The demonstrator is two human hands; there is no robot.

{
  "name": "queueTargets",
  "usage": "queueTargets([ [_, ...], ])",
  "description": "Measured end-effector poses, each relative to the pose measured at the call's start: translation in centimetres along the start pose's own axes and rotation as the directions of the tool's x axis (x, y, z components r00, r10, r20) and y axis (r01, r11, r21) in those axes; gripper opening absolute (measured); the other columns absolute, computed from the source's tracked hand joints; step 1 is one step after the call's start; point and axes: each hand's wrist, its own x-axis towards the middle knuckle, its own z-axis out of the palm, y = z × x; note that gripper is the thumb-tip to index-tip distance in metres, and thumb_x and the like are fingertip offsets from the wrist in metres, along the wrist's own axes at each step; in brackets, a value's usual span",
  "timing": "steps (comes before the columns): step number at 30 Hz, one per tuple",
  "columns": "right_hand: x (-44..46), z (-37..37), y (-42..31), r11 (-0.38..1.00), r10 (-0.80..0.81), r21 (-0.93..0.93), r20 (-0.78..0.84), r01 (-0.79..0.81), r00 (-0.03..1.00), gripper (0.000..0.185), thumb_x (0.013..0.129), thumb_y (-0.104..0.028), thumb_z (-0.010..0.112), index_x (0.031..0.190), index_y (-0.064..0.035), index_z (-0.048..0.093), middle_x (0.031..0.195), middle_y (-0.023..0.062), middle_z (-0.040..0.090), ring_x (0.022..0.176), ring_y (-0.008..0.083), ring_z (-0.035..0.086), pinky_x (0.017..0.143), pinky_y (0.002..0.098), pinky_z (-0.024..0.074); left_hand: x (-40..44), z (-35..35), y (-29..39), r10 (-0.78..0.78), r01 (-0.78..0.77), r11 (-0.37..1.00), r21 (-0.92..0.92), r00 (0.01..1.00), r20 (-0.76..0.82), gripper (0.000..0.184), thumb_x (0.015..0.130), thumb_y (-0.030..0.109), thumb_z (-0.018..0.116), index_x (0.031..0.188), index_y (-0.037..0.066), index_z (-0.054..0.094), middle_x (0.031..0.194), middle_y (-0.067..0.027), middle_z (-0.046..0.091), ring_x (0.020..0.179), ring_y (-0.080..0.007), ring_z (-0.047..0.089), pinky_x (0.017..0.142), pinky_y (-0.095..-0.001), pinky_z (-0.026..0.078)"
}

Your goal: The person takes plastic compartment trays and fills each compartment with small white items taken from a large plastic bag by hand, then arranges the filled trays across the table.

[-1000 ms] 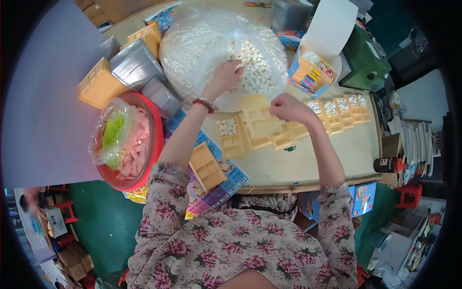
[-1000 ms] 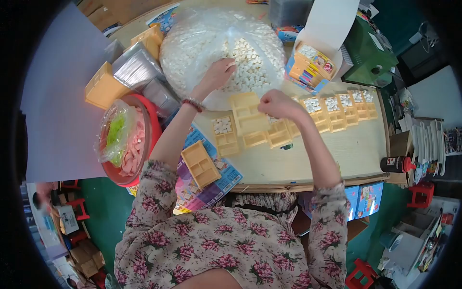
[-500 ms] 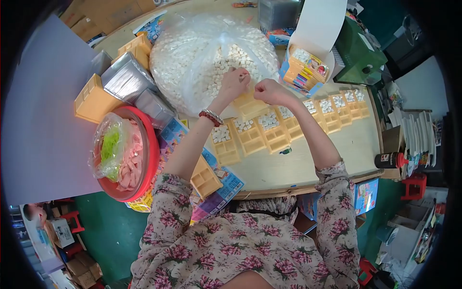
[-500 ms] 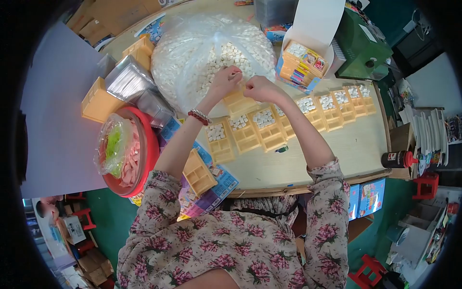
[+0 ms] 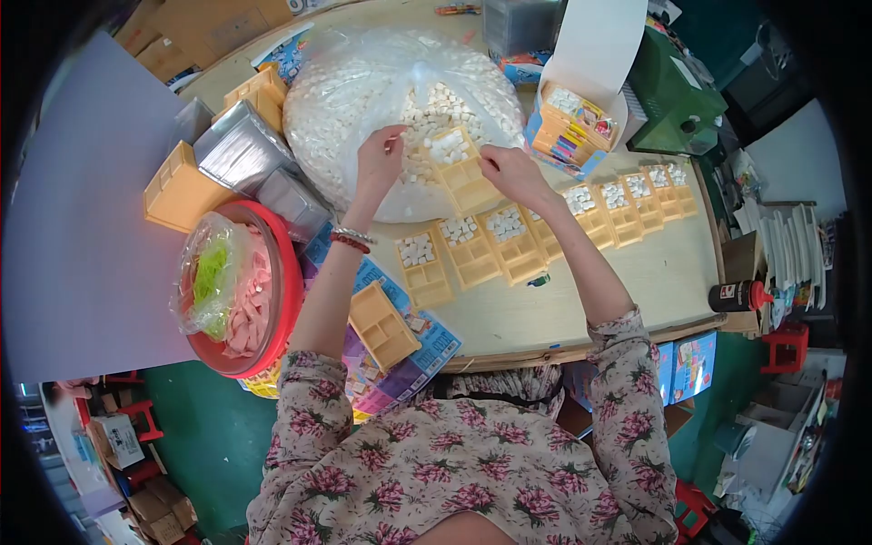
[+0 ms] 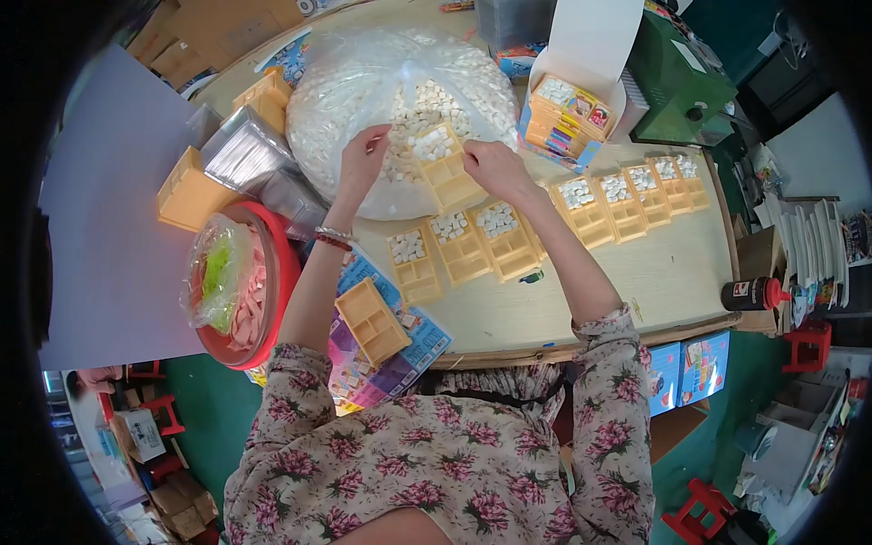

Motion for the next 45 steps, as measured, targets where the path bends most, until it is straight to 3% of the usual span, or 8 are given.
queueTargets([
  [7,-4.5,-1.8,0.0,0.979,0.085,0.184,0.01,-0.085,0.996,0.017,0.088,-0.018,0.05,0.084,-0.0009,0.052,0.072,0.0196,0.056,0.07,0.0359,0.056,0.061,0.0392,0.0418,-2.2,-1.3,0.9,0.043,-0.045,0.999,0.019,0.994,0.103,0.02,0.086,0.006,0.056,0.104,0.004,0.063,0.095,-0.0084,0.065,0.081,-0.0146,0.062,0.072,-0.0251,0.049],
  [11,-10.6,-4.1,1.6,0.975,0.167,0.152,-0.019,-0.162,0.986,0.017,0.089,-0.017,0.05,0.084,-0.0001,0.051,0.069,0.0196,0.053,0.065,0.0339,0.053,0.061,0.0366,0.0416,-3.2,-2.0,0.8,0.102,-0.103,0.995,0.002,0.988,0.114,0.02,0.088,0.008,0.056,0.106,0.005,0.063,0.096,-0.0057,0.065,0.083,-0.012,0.061,0.073,-0.0247,0.049],
  [17,-20.9,-10.6,8.6,0.879,0.475,0.088,-0.096,-0.468,0.875,0.018,0.088,-0.018,0.052,0.08,-0.0017,0.049,0.069,0.0201,0.055,0.066,0.0389,0.053,0.057,0.0412,0.0415,-4.5,-3.3,1.7,0.055,-0.059,0.998,0.017,0.984,0.169,0.019,0.087,0.009,0.056,0.104,0.006,0.064,0.095,-0.0079,0.064,0.083,-0.0148,0.06,0.072,-0.0255,0.047],
  [19,-24.1,-12.5,12.3,0.832,0.529,-0.078,-0.184,-0.549,0.828,0.019,0.089,-0.02,0.051,0.081,-0.0034,0.049,0.068,0.0205,0.055,0.066,0.0406,0.054,0.057,0.045,0.0415,-4.8,-3.5,2.2,0.058,-0.062,0.998,0.012,0.979,0.193,0.019,0.088,0.01,0.055,0.104,0.006,0.064,0.095,-0.0074,0.064,0.083,-0.0138,0.059,0.072,-0.0252,0.047],
  [25,-29.6,-17.2,21.9,0.71,0.506,-0.34,-0.363,-0.616,0.783,0.018,0.091,-0.024,0.048,0.086,-0.0064,0.049,0.069,0.0224,0.056,0.073,0.0442,0.055,0.059,0.0522,0.0422,-5.1,-3.2,3.0,0.039,-0.045,0.999,0.019,0.973,0.227,0.019,0.09,0.01,0.053,0.107,0.006,0.063,0.098,-0.0044,0.062,0.087,-0.0113,0.057,0.074,-0.0234,0.046],
  [36,-29.6,-21.1,30.0,0.368,0.706,-0.626,-0.293,-0.688,0.645,0.015,0.084,-0.013,0.049,0.093,-0.0081,0.059,0.088,0.0171,0.063,0.089,0.0343,0.062,0.072,0.0455,0.0496,-5.3,-4.7,2.4,-0.053,0.025,0.992,0.121,0.972,0.229,0.024,0.091,0.011,0.053,0.113,0.006,0.059,0.107,-0.0017,0.061,0.092,-0.0084,0.054,0.075,-0.0218,0.044],
  [43,-28.7,-22.5,32.1,0.294,0.665,-0.619,-0.416,-0.729,0.621,0.015,0.083,-0.009,0.048,0.09,-0.0058,0.061,0.089,0.0188,0.064,0.087,0.0344,0.063,0.071,0.0432,0.0517,-5.2,-4.8,2.8,-0.093,0.061,0.985,0.162,0.976,0.197,0.023,0.09,0.011,0.054,0.112,0.006,0.06,0.106,-0.0013,0.06,0.09,-0.0087,0.054,0.074,-0.022,0.043],
  [45,-28.1,-22.9,31.7,0.341,0.635,-0.467,-0.526,-0.816,0.566,0.015,0.082,-0.008,0.049,0.087,-0.0053,0.062,0.087,0.0178,0.064,0.082,0.033,0.063,0.07,0.0418,0.0514,-5.1,-4.8,3.0,-0.102,0.069,0.983,0.168,0.975,0.196,0.023,0.091,0.011,0.053,0.112,0.007,0.06,0.106,-0.0012,0.06,0.09,-0.0088,0.054,0.074,-0.0224,0.043],
])
